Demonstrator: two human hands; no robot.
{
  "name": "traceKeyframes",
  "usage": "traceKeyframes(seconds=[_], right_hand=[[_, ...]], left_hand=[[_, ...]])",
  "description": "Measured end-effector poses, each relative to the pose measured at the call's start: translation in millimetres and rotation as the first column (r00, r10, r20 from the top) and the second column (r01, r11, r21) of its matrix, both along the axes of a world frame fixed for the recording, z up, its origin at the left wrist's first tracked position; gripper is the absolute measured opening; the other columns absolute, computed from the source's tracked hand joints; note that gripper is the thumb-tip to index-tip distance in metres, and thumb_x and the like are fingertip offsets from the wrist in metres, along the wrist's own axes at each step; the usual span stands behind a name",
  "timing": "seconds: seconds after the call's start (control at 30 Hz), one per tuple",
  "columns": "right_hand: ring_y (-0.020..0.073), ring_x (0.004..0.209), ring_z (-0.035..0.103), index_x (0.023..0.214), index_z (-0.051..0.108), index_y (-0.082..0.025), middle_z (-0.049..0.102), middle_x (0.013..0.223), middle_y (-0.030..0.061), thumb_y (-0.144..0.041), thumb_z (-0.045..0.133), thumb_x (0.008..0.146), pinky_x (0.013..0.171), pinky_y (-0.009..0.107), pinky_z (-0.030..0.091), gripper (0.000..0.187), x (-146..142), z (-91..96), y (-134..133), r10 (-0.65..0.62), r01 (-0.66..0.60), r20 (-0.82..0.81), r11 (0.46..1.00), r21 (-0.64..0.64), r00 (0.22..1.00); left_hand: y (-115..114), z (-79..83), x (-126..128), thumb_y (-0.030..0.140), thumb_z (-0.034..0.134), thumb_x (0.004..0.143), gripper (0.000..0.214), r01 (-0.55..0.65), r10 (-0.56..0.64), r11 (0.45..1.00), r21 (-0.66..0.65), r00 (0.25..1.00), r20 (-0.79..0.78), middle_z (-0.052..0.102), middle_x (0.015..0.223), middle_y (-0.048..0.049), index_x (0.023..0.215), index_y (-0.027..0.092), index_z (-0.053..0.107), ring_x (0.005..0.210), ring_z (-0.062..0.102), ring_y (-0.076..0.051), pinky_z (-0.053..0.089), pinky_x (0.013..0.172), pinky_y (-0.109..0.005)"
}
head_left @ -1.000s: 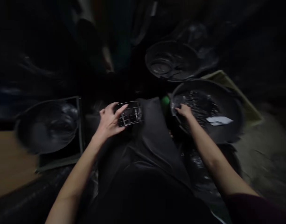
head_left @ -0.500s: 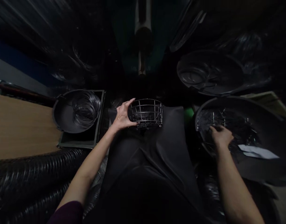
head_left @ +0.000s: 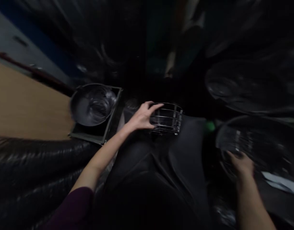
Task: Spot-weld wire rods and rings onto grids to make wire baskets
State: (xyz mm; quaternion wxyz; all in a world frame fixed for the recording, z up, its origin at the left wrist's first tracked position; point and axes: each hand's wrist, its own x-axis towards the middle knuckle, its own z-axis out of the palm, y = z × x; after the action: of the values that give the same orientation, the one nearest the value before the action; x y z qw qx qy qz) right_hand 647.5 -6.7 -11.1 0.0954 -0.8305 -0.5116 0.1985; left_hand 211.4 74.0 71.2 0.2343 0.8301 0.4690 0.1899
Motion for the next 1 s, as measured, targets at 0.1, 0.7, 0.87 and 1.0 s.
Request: traceKeyframes(seconds=[0.1, 0.7, 0.87, 1.0], right_hand=[[0.0337, 0.064, 0.061, 0.061, 0.054, -0.032, 0.059, 0.063, 0.0188, -0.074, 0.055, 0.053, 0.06, 0.049, 0.042, 0.043, 18, -16.2, 9, -0.257, 0.26, -0.092, 0.965, 0.021, 0.962], [0.0231, 0.085, 0.072, 0.125, 0.065, -0.024, 0.072, 0.112, 0.008, -0.039, 0.057, 0.089, 0.059, 0.029, 0.049, 0.04, -197, 96.4, 108, 0.833, -0.837, 0.168, 0.473, 0.276, 0.527], [0.0199, 0.088, 0.073, 0.129, 0.062, -0.028, 0.067, 0.121, 0.0025, -0.036, 0.049, 0.095, 0.062, 0.028, 0.054, 0.038, -199, 95.0, 122, 0.867, -0.889, 0.265, 0.341, 0.305, 0.423], [0.0206, 0.093, 0.072, 0.136, 0.056, -0.023, 0.059, 0.132, 0.0039, -0.036, 0.046, 0.096, 0.066, 0.03, 0.059, 0.044, -203, 100.8, 137, 0.862, -0.894, 0.308, 0.299, 0.334, 0.403]], left_hand=[[13, -2.0, -11, 0.032, 0.083, 0.059, 0.096, -0.05, 0.047, 0.998, 0.034, 0.995, 0.088, 0.041, 0.134, -0.0138, 0.144, 0.023, 0.038, 0.128, 0.044, -0.032, 0.04, 0.111, -0.048], [45, -5.4, -1, 0.033, 0.084, 0.06, 0.08, -0.01, 0.005, 0.995, 0.095, 0.998, 0.055, 0.038, 0.138, -0.0123, 0.134, 0.027, 0.051, 0.131, 0.039, -0.033, 0.038, 0.111, -0.052], [51, -9.7, -11, 0.028, 0.084, 0.059, 0.081, -0.096, 0.082, 0.991, 0.089, 0.985, 0.154, 0.039, 0.137, -0.0121, 0.133, 0.025, 0.051, 0.132, 0.04, -0.032, 0.039, 0.112, -0.049], [63, -7.1, -11, 0.028, 0.084, 0.059, 0.08, -0.131, 0.102, 0.982, 0.139, 0.974, 0.201, 0.04, 0.136, -0.0124, 0.132, 0.024, 0.052, 0.132, 0.04, -0.033, 0.038, 0.112, -0.049]])
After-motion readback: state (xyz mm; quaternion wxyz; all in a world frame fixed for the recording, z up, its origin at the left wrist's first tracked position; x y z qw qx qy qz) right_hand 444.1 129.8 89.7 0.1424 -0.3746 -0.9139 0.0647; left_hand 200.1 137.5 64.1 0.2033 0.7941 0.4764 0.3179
